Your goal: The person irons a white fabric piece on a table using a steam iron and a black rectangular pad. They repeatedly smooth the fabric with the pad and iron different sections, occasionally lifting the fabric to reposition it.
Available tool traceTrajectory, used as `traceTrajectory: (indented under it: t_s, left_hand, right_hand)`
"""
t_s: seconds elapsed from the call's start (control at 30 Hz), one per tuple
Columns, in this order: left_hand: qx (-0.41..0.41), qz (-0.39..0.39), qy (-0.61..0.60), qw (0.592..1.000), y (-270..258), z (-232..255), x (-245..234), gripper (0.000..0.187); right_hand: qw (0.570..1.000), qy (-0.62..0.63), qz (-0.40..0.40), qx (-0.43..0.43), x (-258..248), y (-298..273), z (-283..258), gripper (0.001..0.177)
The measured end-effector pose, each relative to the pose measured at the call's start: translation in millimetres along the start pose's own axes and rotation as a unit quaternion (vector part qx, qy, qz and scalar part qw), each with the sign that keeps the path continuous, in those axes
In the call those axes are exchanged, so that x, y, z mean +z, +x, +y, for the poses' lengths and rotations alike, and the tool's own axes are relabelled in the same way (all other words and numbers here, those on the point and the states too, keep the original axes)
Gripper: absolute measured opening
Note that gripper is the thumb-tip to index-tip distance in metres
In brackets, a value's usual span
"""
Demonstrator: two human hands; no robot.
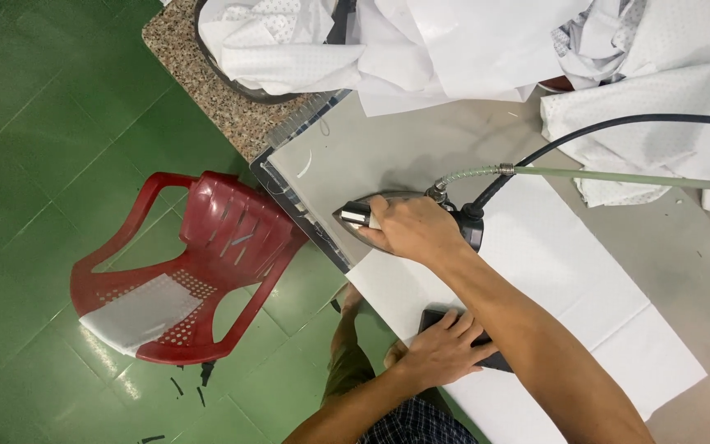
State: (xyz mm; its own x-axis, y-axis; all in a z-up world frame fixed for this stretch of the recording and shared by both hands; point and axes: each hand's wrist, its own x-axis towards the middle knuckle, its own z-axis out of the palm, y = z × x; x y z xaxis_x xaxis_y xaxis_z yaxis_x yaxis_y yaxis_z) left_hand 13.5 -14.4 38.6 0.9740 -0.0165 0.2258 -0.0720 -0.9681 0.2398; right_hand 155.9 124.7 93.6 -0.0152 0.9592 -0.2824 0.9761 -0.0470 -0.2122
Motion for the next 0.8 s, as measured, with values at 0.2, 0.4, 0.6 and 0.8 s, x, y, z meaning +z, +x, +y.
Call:
traceTrajectory:
  t_s: [0.2, 0.4, 0.6, 0.8]
  left_hand:
    - [-0.004, 0.006, -0.009, 1.000, 0, 0, 1, 0.079]
    - [0.007, 0.003, -0.019, 1.000, -3, 1, 9, 0.083]
    - [0.009, 0.005, 0.005, 1.000, -4, 1, 11, 0.087]
    - [-0.015, 0.058, -0.017, 0.998, -6, -1, -7, 0.052]
  right_hand:
    - [1.000, 0.002, -0.012, 0.014, -10, 7, 0, 0.053]
    - [1.000, -0.001, -0.005, 0.012, -7, 12, 4, 0.052]
    - [0.999, -0.029, 0.029, 0.005, -5, 17, 6, 0.054]
    - [0.998, 0.014, -0.044, 0.042, -17, 20, 3, 0.052]
